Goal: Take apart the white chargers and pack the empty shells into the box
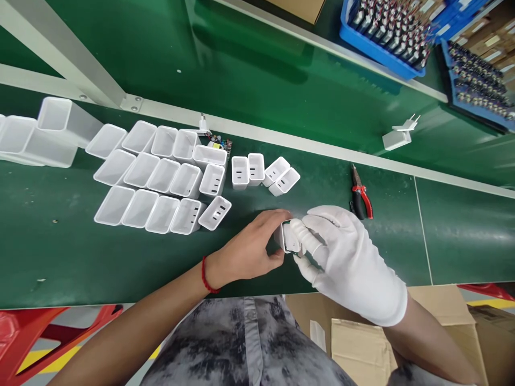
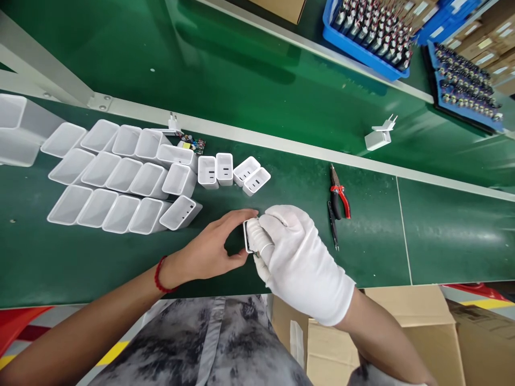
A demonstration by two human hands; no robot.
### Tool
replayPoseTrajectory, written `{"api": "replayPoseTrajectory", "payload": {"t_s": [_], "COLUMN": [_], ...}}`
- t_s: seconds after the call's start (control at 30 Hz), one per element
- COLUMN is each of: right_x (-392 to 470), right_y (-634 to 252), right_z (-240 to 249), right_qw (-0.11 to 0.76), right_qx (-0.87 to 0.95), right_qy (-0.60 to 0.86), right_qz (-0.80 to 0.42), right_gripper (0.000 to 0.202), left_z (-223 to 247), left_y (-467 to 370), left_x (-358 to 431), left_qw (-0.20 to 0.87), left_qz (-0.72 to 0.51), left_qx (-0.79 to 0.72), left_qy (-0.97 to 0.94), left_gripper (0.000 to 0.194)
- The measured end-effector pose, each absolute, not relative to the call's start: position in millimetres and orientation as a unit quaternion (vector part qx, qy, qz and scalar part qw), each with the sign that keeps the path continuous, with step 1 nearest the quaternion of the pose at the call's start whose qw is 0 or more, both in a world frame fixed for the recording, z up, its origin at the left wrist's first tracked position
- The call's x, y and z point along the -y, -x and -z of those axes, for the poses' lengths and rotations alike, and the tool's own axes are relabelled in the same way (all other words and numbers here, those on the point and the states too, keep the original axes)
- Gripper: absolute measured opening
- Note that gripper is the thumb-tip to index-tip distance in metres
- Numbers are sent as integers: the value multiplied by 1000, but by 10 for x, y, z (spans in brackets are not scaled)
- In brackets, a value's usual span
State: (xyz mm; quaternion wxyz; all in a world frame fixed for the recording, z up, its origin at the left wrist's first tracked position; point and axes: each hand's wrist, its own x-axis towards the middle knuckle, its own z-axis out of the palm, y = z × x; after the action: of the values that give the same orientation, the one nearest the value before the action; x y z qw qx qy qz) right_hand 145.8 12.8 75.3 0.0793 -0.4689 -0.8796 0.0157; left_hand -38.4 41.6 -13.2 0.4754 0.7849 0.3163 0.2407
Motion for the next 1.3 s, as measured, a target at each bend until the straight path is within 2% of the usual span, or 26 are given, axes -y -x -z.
{"api": "replayPoseTrajectory", "payload": {"t_s": [0.3,0.4,0.67,0.77,1.0,1.2,1.3], "right_x": [-55,-48,20,26,48,90,100], "right_y": [-1466,-1470,-1444,-1467,-1520,-1580,-1603], "right_z": [-764,-770,-794,-821,-835,-829,-831], "right_qw": [32,34,51,78,112,176,170], "right_qx": [873,863,855,843,846,838,832], "right_qy": [485,500,514,526,517,512,520], "right_qz": [-40,-58,-44,-80,-68,-73,-91], "right_gripper": [32,28,33,37,40,55,50], "left_z": [140,133,78,57,14,-17,-34], "left_y": [365,358,354,358,344,327,323], "left_x": [-408,-395,-352,-357,-352,-353,-371], "left_qw": [477,482,479,480,474,481,481], "left_qz": [-238,-249,-246,-243,-252,-260,-247], "left_qx": [-299,-303,-297,-292,-283,-279,-273], "left_qy": [-791,-784,-789,-791,-795,-789,-796], "left_gripper": [59,57,57,59,56,57,57]}}
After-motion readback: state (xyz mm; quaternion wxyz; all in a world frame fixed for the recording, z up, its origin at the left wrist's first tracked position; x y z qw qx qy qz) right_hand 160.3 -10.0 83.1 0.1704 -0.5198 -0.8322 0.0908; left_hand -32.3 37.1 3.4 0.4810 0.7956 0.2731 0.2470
